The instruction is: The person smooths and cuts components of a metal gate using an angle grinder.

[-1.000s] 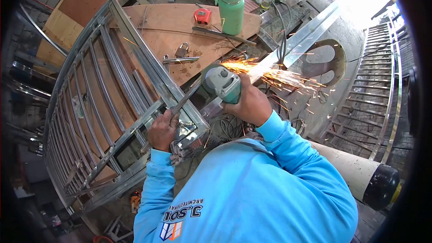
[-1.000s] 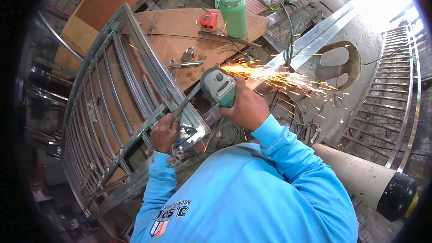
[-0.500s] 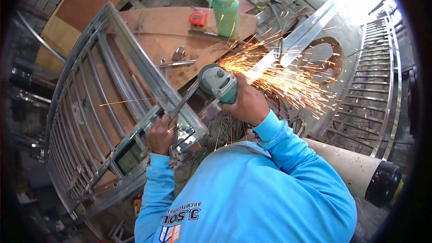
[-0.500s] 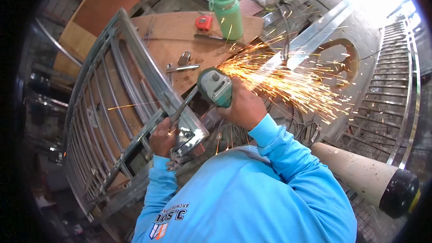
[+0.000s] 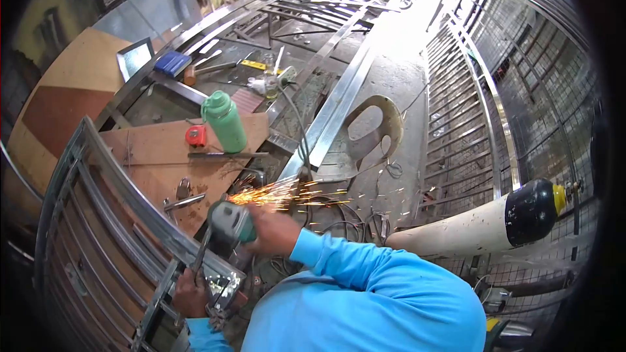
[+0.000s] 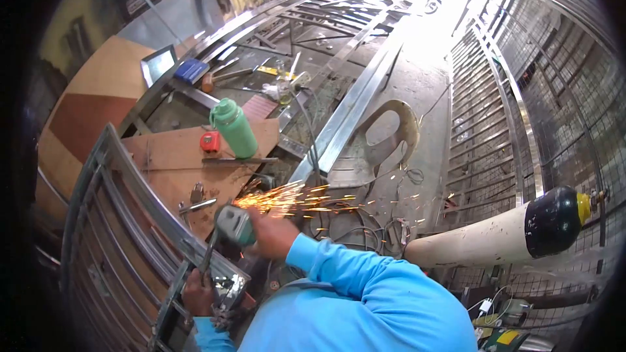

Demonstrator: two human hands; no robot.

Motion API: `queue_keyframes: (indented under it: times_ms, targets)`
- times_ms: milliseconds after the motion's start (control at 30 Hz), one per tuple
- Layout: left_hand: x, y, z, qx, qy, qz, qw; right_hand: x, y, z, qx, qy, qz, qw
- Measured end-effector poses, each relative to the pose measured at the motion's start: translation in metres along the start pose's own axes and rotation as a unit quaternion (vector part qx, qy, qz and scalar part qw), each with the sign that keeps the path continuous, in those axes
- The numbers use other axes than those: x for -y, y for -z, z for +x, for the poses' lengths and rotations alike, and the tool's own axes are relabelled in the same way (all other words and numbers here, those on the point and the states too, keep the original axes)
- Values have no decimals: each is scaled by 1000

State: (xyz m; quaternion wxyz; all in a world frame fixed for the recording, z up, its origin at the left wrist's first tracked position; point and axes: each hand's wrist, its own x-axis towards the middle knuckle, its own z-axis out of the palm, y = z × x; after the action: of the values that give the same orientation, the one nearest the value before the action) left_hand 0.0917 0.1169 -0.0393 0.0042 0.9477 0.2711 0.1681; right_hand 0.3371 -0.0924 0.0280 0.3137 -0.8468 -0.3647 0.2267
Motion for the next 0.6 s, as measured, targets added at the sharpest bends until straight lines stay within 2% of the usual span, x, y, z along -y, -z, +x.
queue_keyframes:
  times_ms: [100,233,267,333,400,433,467,533,600]
  targets:
    - [-11,8,5,0,24,2,1000,-20,1,12,-54,12,31,998]
    - [-5,-1,9,30,24,-24,999,9,-3,-1,59,23,3,998]
    - [2,-4,1,36,28,-25,999,11,-10,-4,61,26,-17,998]
    - [6,-10,0,-9,0,-49,999,16,-26,-6,94,59,-45,993]
    - [0,-2,-1,12,24,-28,999,13,-20,-4,55,90,-65,992]
    - [-4,-1,1,-22,16,-33,999,24,-2,-1,80,26,-80,993]
    - [-7,3,2,-13,32,-27,999,5,-4,7,50,28,-69,996]
    - [-6,16,5,27,47,-64,996,-4,23,25,51,44,-69,995]
    - [3,20,7,71,51,-125,988,-31,36,44,4,121,-75,990]
